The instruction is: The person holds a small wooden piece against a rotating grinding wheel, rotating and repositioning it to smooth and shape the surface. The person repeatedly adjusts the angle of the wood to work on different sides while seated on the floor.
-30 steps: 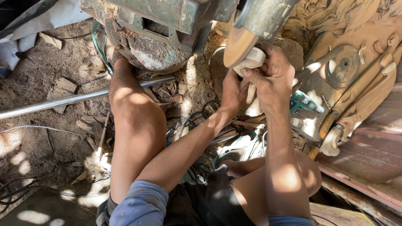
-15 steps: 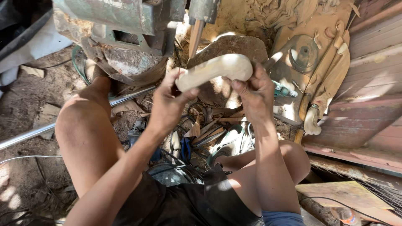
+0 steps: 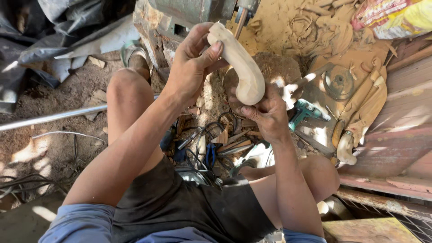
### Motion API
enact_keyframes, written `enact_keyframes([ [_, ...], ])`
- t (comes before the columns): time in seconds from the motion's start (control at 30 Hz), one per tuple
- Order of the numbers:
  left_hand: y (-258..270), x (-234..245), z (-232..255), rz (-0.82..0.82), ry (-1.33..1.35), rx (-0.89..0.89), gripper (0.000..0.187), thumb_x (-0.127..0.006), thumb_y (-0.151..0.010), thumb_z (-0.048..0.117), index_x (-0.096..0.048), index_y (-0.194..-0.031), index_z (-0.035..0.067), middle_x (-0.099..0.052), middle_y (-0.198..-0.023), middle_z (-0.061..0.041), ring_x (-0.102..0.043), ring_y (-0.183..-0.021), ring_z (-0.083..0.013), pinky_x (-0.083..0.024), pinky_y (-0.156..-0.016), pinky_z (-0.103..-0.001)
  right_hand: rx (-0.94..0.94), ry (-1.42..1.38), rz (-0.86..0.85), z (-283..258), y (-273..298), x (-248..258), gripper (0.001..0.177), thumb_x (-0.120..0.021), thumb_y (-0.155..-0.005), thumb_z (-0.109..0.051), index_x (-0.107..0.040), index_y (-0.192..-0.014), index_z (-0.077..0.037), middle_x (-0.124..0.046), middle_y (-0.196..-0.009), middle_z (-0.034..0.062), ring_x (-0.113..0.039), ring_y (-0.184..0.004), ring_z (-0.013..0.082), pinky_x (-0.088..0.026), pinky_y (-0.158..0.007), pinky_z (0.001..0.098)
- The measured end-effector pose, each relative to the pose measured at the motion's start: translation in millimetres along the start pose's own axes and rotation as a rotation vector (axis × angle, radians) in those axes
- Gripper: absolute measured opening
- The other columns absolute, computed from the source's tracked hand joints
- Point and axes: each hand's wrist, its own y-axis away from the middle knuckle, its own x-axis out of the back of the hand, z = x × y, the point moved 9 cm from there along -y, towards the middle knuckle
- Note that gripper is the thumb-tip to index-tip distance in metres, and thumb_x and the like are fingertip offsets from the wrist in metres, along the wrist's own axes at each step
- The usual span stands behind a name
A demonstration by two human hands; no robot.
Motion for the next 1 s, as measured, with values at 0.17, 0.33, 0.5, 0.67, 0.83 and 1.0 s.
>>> enact_keyframes([
  [0.17,-2.7,-31.8,25.7,-0.137,-0.070,-0.041,0.040,-0.060,-0.107,0.009,-0.051,-0.145,0.002,-0.066,-0.127,-0.012,-0.067,-0.118,-0.0217,-0.061,-0.108,-0.041,0.047,-0.036,-0.054,-8.5,10.4,-3.6,0.068,-0.074,-0.091,0.002,-0.039,-0.150,0.004,-0.065,-0.134,0.0183,-0.069,-0.123,0.0287,-0.060,-0.106,0.0423],
  [0.33,-10.0,-42.8,37.2,-0.142,-0.222,0.074,0.048,-0.062,-0.103,0.011,-0.046,-0.147,0.004,-0.064,-0.129,-0.013,-0.067,-0.120,-0.0238,-0.056,-0.108,-0.041,0.063,-0.195,-0.131,-10.8,13.5,-11.3,0.074,-0.079,-0.094,-0.012,-0.036,-0.152,0.006,-0.059,-0.139,0.0205,-0.064,-0.128,0.0311,-0.056,-0.109,0.0461],
  [0.5,-8.0,-57.6,39.6,-0.206,-0.337,0.139,0.048,-0.062,-0.101,0.016,-0.045,-0.145,0.004,-0.062,-0.130,-0.014,-0.065,-0.121,-0.0250,-0.054,-0.106,-0.042,0.031,-0.419,-0.177,-10.6,5.1,-15.8,0.072,-0.068,-0.102,-0.033,-0.037,-0.152,0.010,-0.059,-0.141,0.0309,-0.063,-0.131,0.0390,-0.052,-0.116,0.0477],
  [0.67,-8.1,-56.9,27.1,-0.230,-0.329,0.148,0.042,-0.058,-0.104,0.023,-0.045,-0.138,0.003,-0.064,-0.131,-0.017,-0.065,-0.123,-0.0263,-0.052,-0.110,-0.044,0.047,-0.416,-0.079,3.3,2.8,-0.7,0.058,-0.062,-0.109,-0.026,-0.040,-0.151,0.008,-0.060,-0.138,0.0310,-0.065,-0.127,0.0389,-0.053,-0.111,0.0505],
  [0.83,16.4,-36.8,2.4,-0.130,-0.321,0.240,0.040,-0.051,-0.106,0.032,-0.052,-0.129,-0.001,-0.067,-0.127,-0.020,-0.067,-0.121,-0.0300,-0.057,-0.108,-0.044,0.067,-0.499,0.118,15.3,-3.3,28.2,0.056,-0.063,-0.107,-0.017,-0.040,-0.155,0.003,-0.059,-0.142,0.0184,-0.061,-0.132,0.0292,-0.051,-0.116,0.0468],
  [1.0,48.0,-40.3,-36.7,-0.233,-0.236,0.320,0.047,-0.063,-0.101,0.018,-0.048,-0.140,-0.001,-0.063,-0.130,-0.018,-0.060,-0.121,-0.0240,-0.051,-0.107,-0.039,0.101,-0.462,0.106,13.9,-8.4,33.2,0.055,-0.064,-0.105,-0.017,-0.042,-0.154,-0.004,-0.061,-0.142,0.0159,-0.060,-0.132,0.0282,-0.049,-0.115,0.0472],
])
